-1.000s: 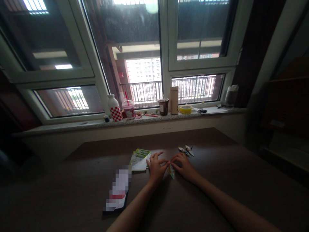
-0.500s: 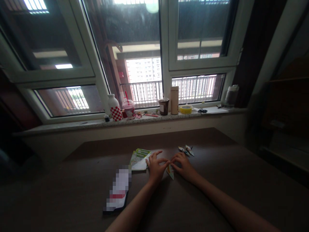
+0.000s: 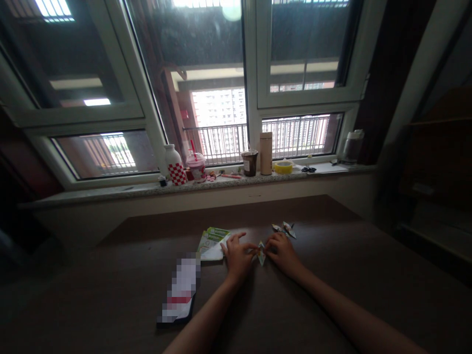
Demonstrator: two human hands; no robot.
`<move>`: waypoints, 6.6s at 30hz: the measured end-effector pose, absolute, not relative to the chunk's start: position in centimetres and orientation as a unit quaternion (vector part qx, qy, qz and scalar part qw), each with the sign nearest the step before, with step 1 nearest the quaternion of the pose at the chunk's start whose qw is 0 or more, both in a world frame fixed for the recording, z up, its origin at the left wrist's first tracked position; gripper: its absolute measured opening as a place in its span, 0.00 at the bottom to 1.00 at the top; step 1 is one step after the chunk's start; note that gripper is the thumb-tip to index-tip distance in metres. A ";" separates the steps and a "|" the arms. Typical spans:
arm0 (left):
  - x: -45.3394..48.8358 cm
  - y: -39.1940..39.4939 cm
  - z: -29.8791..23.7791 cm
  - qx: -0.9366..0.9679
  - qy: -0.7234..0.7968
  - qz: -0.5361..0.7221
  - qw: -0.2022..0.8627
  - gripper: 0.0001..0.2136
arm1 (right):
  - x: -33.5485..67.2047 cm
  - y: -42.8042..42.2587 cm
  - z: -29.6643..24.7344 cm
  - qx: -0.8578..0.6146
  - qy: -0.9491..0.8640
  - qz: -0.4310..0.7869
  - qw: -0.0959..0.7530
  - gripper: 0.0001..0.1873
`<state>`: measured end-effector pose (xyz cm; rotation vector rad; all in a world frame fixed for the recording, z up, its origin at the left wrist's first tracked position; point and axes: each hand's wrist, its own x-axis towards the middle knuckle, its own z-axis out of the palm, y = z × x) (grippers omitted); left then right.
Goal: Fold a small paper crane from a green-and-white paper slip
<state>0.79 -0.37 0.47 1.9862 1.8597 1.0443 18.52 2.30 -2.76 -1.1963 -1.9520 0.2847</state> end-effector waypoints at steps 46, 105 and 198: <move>1.2 -0.2 0.7 0.709 0.661 0.223 0.100 0.06 | 17.8 2.5 -1.9 -0.583 -0.730 0.181 0.308 0.07; -0.1 -2.0 2.0 0.769 0.619 0.145 0.065 0.17 | 19.6 1.4 -1.3 -0.496 -0.794 0.207 0.284 0.14; -0.1 -1.8 1.6 0.768 0.610 0.174 0.084 0.20 | 20.1 2.0 -2.2 -0.474 -0.807 0.182 0.302 0.09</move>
